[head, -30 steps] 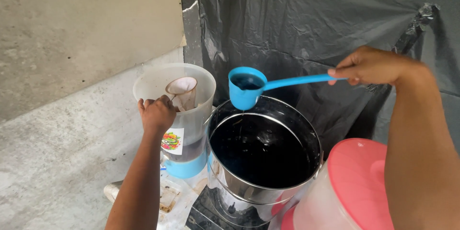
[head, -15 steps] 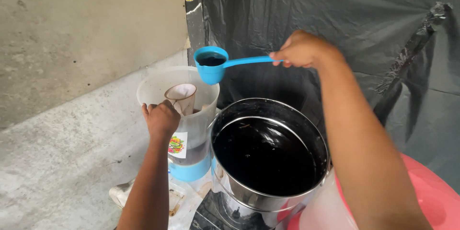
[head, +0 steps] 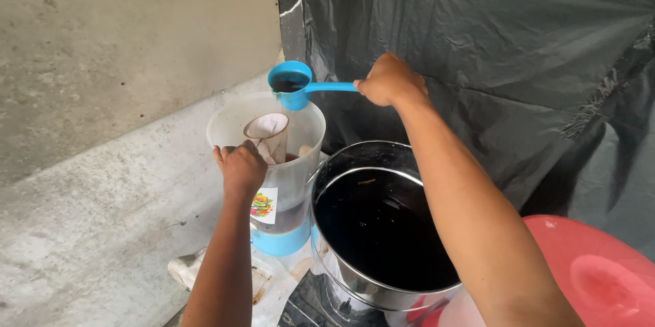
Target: Transferring tea from a large metal bucket into a dispenser using a ladle and a cloth filter, followed by stirring the liquid.
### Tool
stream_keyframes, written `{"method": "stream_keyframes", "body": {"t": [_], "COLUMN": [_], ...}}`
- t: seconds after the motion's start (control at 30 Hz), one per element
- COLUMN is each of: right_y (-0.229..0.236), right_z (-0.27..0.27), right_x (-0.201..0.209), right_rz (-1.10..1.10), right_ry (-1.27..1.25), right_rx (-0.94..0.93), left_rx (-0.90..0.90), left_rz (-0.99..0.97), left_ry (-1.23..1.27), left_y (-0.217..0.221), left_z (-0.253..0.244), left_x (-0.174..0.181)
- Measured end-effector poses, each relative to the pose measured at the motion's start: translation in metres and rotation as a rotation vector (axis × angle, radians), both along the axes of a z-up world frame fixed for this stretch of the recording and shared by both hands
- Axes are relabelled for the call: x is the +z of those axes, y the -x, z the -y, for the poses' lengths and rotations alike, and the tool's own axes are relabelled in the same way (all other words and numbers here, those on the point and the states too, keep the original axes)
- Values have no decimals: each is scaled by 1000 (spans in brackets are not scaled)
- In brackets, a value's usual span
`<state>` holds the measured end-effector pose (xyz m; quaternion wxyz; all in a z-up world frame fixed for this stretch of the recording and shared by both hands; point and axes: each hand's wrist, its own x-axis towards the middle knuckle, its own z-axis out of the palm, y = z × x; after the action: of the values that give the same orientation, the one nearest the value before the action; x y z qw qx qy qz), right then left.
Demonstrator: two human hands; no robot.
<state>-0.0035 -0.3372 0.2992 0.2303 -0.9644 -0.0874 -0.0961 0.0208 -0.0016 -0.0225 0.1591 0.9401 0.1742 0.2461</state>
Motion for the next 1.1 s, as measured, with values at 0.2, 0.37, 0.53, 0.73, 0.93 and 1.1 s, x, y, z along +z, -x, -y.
{"method": "stream_keyframes", "body": {"t": [0.2, 0.37, 0.53, 0.73, 0.93, 1.1], "right_y": [5, 2, -5, 7, 4, 5], "right_z": [-14, -19, -21, -24, -28, -30], "right_x": [-20, -24, -36, -39, -46, -49], "right_rz": [36, 56, 78, 80, 97, 90], "right_ry": [42, 58, 112, 104, 133, 162], "right_rx": [8, 17, 27, 47, 58, 64], "left_rx": [-25, -40, -40, -39, -37, -23], "left_rz": [15, -5, -22, -8, 8, 24], "left_ry": [-9, 28, 4, 63, 44, 1], "left_y": [-5, -3, -8, -12, -17, -26], "left_z": [-6, -6, -10, -11, -16, -22], "left_x": [-4, 2, -1, -5, -9, -21]}}
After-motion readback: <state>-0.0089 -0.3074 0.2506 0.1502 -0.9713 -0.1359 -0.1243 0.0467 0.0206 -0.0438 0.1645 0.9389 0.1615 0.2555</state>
